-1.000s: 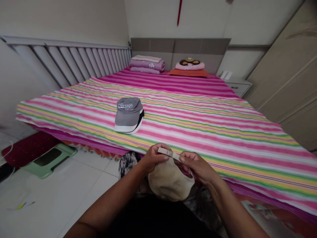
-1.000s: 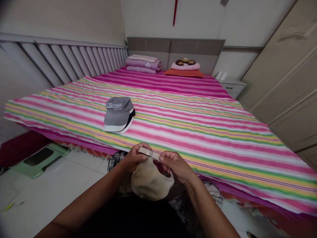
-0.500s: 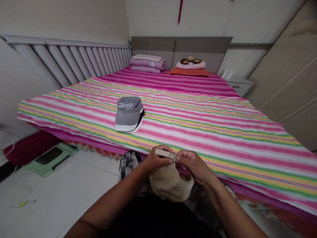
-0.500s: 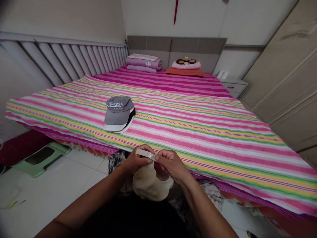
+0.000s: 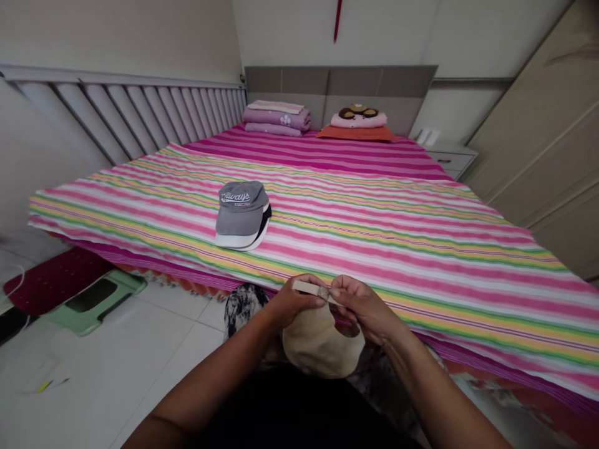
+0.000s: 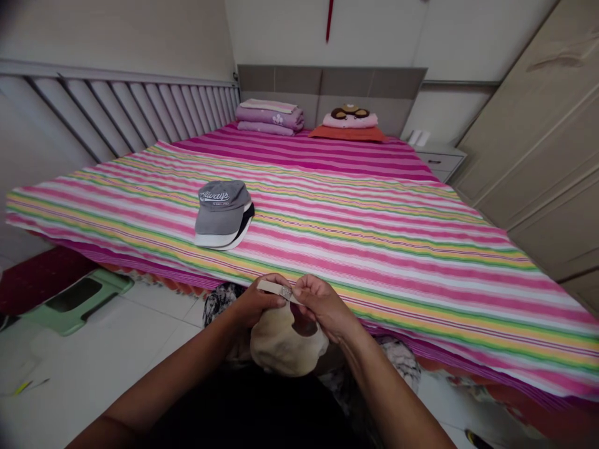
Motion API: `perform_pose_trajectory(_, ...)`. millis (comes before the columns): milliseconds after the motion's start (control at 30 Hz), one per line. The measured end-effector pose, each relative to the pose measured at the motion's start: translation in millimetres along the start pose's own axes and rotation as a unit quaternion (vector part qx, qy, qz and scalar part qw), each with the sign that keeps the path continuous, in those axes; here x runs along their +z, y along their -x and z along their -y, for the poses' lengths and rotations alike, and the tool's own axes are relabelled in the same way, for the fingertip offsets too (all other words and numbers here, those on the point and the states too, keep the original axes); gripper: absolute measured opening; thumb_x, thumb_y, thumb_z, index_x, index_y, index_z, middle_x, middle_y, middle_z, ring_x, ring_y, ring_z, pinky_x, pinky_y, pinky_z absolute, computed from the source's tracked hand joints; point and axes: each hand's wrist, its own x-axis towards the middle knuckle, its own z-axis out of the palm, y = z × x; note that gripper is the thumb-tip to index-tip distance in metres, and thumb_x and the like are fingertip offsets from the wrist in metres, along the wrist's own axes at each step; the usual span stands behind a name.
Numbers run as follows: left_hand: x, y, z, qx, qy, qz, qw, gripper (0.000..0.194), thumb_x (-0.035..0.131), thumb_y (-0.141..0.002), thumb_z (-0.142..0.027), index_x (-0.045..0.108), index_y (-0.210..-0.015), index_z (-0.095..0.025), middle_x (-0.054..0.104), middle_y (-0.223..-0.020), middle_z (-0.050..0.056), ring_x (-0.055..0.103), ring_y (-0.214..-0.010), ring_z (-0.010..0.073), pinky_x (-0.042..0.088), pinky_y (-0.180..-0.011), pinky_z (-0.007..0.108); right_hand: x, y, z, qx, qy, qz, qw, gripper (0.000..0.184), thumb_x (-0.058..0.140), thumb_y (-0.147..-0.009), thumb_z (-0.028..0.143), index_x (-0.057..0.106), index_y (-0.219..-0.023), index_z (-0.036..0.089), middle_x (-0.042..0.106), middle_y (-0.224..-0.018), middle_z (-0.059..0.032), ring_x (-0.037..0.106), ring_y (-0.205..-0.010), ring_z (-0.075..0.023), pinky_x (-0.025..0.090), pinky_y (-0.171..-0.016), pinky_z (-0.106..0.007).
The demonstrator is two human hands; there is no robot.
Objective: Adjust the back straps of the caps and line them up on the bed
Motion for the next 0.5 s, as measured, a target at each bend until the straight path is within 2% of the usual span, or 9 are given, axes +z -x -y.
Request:
perform_pose_trajectory(67,-3.2,0,-4,-0.019,0.035,0.040,0.998,0.037,0.078,-0.047,-0.021,0.064,-0.080,-0.013,0.064,-0.070,0.002,0.056,-0.060,0.0113,0.040,-0.060,0.023,-2,-1,0,-0.006,0.008,-0.015,1.000,0.027,0.067,-0.068,0.035,0.047,-0.073,0.017,0.043,-0.042,0.0084,0.026,-0.035,-0.0030,0.016,-0.035,-0.015)
perform_pose_trajectory(133,-5.4,0,-9,-0.036,0.064,0.085,0.994,0.043,0.075,-0.051,-0.034,0.065,-0.085,-0.011,0.064,-0.074,0.006,0.058,-0.065,0.0143,0.042,-0.063,0.025,-4,-1,1,-0.009,0.010,-0.021,1.000,0.028,0.066,-0.069,0.037,0.047,-0.073,0.017,0.044,-0.044,0.0078,0.026,-0.034,-0.0028,0.016,-0.035,-0.015)
perform_pose_trajectory(200,-6.2,0,-16,-0.043,0.076,0.106,0.991,0.048,0.069,-0.058,-0.046,0.065,-0.086,-0.008,0.065,-0.075,0.009,0.058,-0.067,0.0155,0.042,-0.064,0.025,-6,-1,3,-0.010,0.011,-0.010,1.000,0.028,0.063,-0.071,0.040,0.047,-0.073,0.017,0.046,-0.046,0.0064,0.028,-0.034,-0.0032,0.019,-0.035,-0.016)
perform_pose_trajectory(300,-6.0,-3,-22,-0.069,0.054,0.084,0.993,0.036,0.067,-0.063,-0.037,0.066,-0.083,-0.008,0.065,-0.073,0.008,0.058,-0.065,0.0139,0.042,-0.065,0.024,-7,1,6,-0.017,0.017,0.010,1.000,0.029,0.056,-0.075,0.045,0.049,-0.077,0.017,0.050,-0.049,0.0040,0.032,-0.036,-0.0047,0.023,-0.037,-0.017)
perform_pose_trajectory(400,-7.2,-7,-25,-0.129,0.020,0.060,0.990,0.027,0.070,-0.060,-0.024,0.066,-0.083,-0.009,0.066,-0.071,0.007,0.059,-0.061,0.0126,0.042,-0.063,0.023,-7,3,8,-0.028,0.028,0.011,0.999,0.030,0.052,-0.078,0.047,0.049,-0.080,0.017,0.052,-0.052,0.0028,0.033,-0.039,-0.0053,0.025,-0.039,-0.018)
perform_pose_trajectory(500,-10.4,-9,-25,-0.174,0.000,0.086,0.981,0.028,0.070,-0.060,-0.023,0.067,-0.084,-0.009,0.067,-0.073,0.008,0.060,-0.064,0.0134,0.042,-0.063,0.023,-6,4,7,-0.036,0.027,0.005,0.999,0.030,0.051,-0.078,0.047,0.050,-0.082,0.018,0.053,-0.053,0.0026,0.033,-0.039,-0.0059,0.025,-0.038,-0.018)
